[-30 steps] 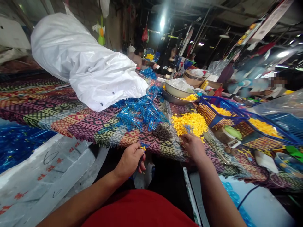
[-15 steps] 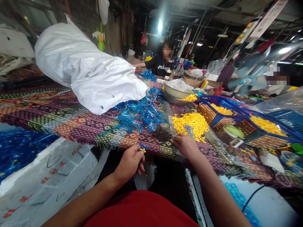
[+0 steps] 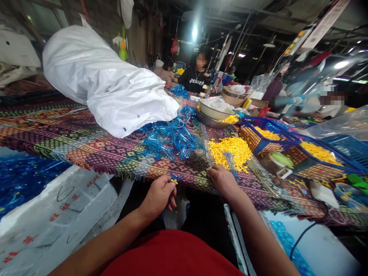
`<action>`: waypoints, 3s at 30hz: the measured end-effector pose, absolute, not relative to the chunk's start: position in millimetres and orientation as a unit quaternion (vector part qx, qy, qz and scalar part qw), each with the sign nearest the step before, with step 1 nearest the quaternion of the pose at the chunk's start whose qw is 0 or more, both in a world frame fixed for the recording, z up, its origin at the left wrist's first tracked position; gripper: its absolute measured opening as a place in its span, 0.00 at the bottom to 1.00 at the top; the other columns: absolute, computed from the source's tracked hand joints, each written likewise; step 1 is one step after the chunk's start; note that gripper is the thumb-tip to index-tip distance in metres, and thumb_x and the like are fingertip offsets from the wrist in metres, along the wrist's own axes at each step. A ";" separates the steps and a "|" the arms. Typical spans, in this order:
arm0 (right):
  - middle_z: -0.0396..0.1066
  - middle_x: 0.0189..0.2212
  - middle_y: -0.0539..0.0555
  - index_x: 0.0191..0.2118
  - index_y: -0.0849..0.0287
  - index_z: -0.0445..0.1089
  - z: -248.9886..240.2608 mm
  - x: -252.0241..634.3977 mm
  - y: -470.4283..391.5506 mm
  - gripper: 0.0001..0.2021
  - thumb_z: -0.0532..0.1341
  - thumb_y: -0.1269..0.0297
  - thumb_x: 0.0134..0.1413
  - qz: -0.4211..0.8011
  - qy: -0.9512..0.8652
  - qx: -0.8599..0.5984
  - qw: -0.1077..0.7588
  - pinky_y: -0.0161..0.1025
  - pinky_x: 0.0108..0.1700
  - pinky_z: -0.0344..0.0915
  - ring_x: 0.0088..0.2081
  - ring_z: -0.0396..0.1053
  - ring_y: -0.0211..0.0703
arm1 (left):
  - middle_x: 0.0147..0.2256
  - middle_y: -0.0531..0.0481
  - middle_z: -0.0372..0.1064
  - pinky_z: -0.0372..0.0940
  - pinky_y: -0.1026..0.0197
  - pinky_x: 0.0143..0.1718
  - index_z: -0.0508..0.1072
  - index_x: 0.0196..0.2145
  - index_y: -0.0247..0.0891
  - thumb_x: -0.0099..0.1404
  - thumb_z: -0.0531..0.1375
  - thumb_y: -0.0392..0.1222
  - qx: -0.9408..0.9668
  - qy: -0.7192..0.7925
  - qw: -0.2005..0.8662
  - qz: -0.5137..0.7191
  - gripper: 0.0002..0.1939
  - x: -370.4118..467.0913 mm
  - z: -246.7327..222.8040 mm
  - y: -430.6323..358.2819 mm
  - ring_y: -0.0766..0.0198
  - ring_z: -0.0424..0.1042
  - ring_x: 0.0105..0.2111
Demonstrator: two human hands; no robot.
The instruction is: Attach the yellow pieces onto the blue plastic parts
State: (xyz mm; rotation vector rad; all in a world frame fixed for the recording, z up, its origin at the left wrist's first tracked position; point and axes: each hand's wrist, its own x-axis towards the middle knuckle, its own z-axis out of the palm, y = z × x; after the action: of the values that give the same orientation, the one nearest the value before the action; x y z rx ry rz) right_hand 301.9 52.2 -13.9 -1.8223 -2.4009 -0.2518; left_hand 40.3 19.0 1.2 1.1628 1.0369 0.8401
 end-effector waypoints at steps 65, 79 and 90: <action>0.68 0.25 0.48 0.29 0.57 0.69 15.9 219.9 3.8 0.03 0.60 0.71 0.50 0.252 -0.766 -0.451 0.382 0.32 0.30 0.60 0.27 0.65 0.35 | 0.22 0.52 0.63 0.54 0.65 0.24 0.64 0.26 0.37 0.61 0.49 0.36 0.732 0.505 0.328 0.321 0.07 45.3 5.9 2.5 0.67 0.64 0.23; 0.70 0.27 0.51 0.31 0.57 0.69 -1.0 203.2 -0.3 0.05 0.56 0.72 0.54 0.195 -0.799 -0.405 0.399 0.35 0.34 0.62 0.30 0.66 0.38 | 0.19 0.56 0.63 0.63 0.65 0.14 0.62 0.28 0.37 0.58 0.50 0.40 0.480 0.450 0.639 0.399 0.05 50.1 3.1 3.2 0.66 0.66 0.15; 0.68 0.23 0.49 0.26 0.57 0.70 2.9 200.8 1.4 0.04 0.62 0.66 0.48 0.366 -0.733 -0.412 0.398 0.34 0.30 0.62 0.27 0.66 0.37 | 0.20 0.54 0.65 0.63 0.65 0.15 0.64 0.31 0.35 0.59 0.50 0.41 0.494 0.448 0.635 0.390 0.07 46.6 -1.3 3.9 0.66 0.67 0.16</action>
State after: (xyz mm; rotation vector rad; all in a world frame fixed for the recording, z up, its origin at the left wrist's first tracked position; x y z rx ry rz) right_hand 200.8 1.4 2.9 -1.0431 -1.8564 0.9263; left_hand 46.6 3.9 -1.3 1.1299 1.0239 0.8915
